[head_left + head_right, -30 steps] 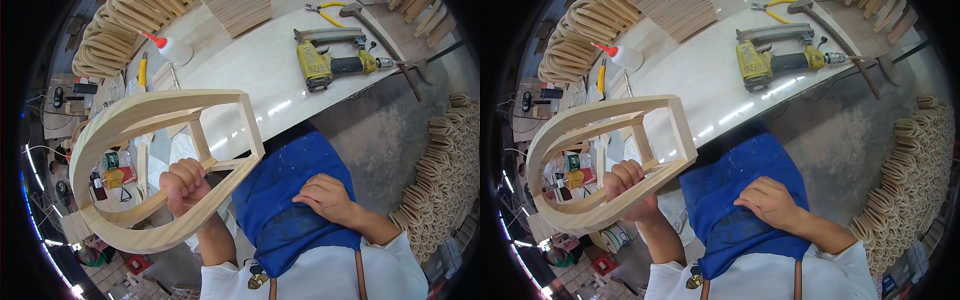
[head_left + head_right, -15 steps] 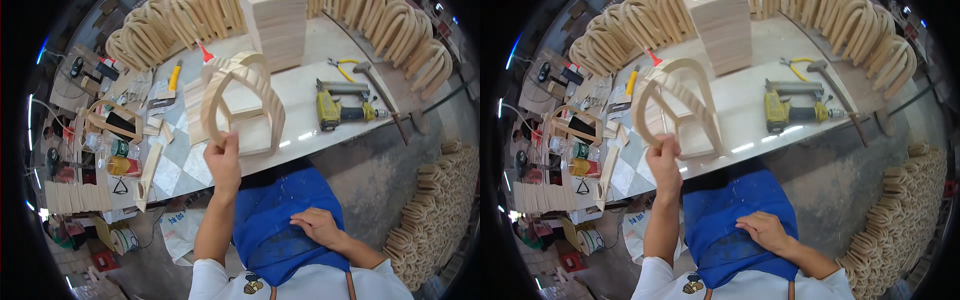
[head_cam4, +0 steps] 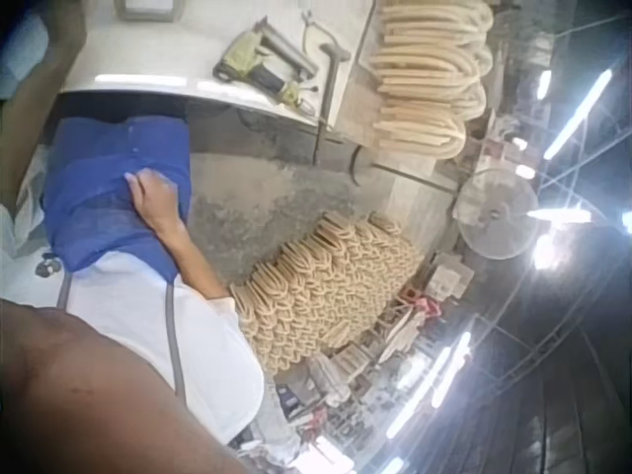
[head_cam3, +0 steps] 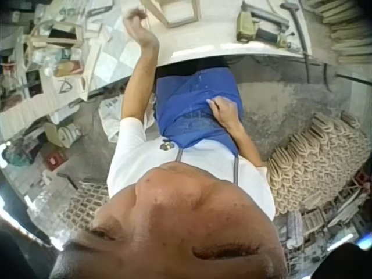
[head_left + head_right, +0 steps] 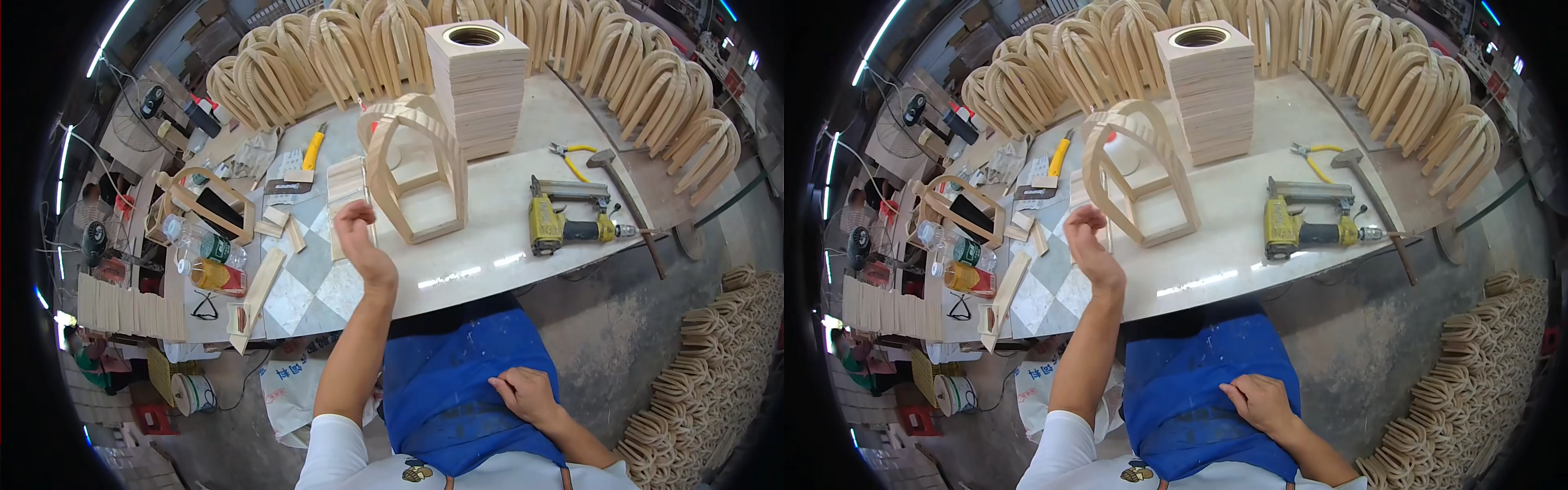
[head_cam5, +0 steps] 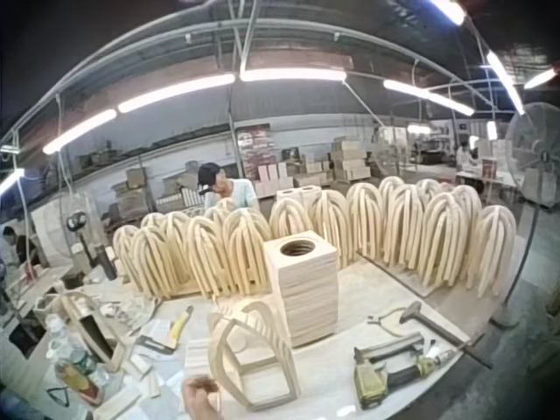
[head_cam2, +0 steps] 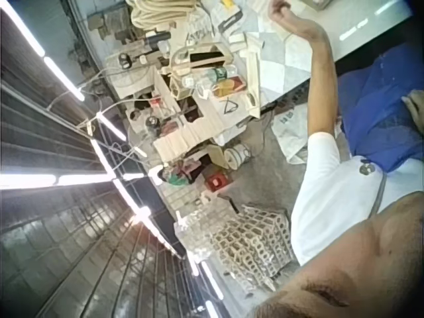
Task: Assembling curved wooden frame components using a pneumatic nail gun.
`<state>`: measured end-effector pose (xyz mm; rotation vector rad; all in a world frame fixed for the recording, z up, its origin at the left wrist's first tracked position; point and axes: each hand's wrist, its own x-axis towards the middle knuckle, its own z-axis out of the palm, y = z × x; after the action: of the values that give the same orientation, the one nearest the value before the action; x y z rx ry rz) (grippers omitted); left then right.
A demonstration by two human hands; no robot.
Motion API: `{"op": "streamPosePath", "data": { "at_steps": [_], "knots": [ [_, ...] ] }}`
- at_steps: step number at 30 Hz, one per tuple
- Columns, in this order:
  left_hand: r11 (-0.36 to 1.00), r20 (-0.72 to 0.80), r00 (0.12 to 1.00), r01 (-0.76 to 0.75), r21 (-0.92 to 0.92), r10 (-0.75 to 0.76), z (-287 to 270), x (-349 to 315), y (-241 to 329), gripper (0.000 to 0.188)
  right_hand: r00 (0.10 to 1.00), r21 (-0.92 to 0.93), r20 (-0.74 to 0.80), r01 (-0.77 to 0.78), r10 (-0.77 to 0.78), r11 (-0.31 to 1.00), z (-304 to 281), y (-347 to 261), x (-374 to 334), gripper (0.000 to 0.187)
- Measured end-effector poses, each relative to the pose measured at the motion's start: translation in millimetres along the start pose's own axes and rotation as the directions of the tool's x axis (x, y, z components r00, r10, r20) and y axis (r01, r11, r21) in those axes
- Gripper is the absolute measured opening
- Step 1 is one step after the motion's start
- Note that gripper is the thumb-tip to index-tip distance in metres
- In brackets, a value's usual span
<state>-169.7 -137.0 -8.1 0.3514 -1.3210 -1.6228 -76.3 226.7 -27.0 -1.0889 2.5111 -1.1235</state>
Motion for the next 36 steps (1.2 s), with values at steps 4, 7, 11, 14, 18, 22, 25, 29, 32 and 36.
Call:
{"op": "streamPosePath", "data": {
  "at_steps": [4, 7, 11, 14, 18, 22, 25, 29, 32, 36],
  "knots": [
    [0.878, 0.024, 0.999, -0.037, 0.478, 0.029, 13, 68, -5, 0.044, 0.996, 0.072, -0.084, -0.001, 0.007, 0.997, -13, -13, 24, 0.007],
    [0.792, 0.216, 0.975, -0.086, 0.604, -0.059, 3, 136, -36, 0.070, 0.987, 0.160, -0.157, 0.058, -0.032, 0.985, -24, -26, 71, 0.015],
    [0.752, 0.321, 0.926, -0.066, 0.656, -0.199, 17, 161, -53, 0.078, 0.944, 0.214, -0.330, 0.056, 0.018, 0.975, -26, -22, 150, 0.049],
    [0.616, 0.329, 0.872, -0.041, 0.786, -0.361, 38, 158, -42, 0.074, 0.912, 0.139, -0.404, -0.008, 0.064, 0.990, -19, -17, 212, 0.058],
    [0.681, 0.180, 0.945, 0.058, 0.730, -0.274, 31, 153, -36, 0.063, 0.949, 0.147, -0.312, 0.007, 0.040, 0.989, -4, 1, 263, 0.049],
    [0.668, 0.141, 0.981, -0.018, 0.744, -0.132, -17, 169, 1, 0.057, 0.975, 0.121, -0.222, 0.004, 0.023, 0.993, -6, -3, 281, 0.036],
    [0.532, 0.155, 0.979, -0.061, 0.845, -0.133, -52, 173, 43, 0.060, 0.969, 0.105, -0.246, 0.004, 0.023, 0.994, -1, 1, 292, 0.029],
    [0.328, 0.112, 0.985, -0.064, 0.943, -0.130, -108, 167, 44, 0.063, 0.916, 0.072, -0.398, 0.089, -0.054, 0.993, 19, 2, 314, 0.019],
    [0.404, 0.053, 0.988, 0.009, 0.915, -0.143, -119, 165, 34, 0.064, 0.889, 0.030, -0.454, 0.073, -0.051, 0.997, 35, 6, 333, 0.020],
    [0.450, 0.029, 0.993, 0.025, 0.893, -0.112, -120, 164, 33, 0.064, 0.881, -0.015, -0.473, 0.001, -0.008, 1.000, 50, 3, 358, 0.022]
  ]
}}
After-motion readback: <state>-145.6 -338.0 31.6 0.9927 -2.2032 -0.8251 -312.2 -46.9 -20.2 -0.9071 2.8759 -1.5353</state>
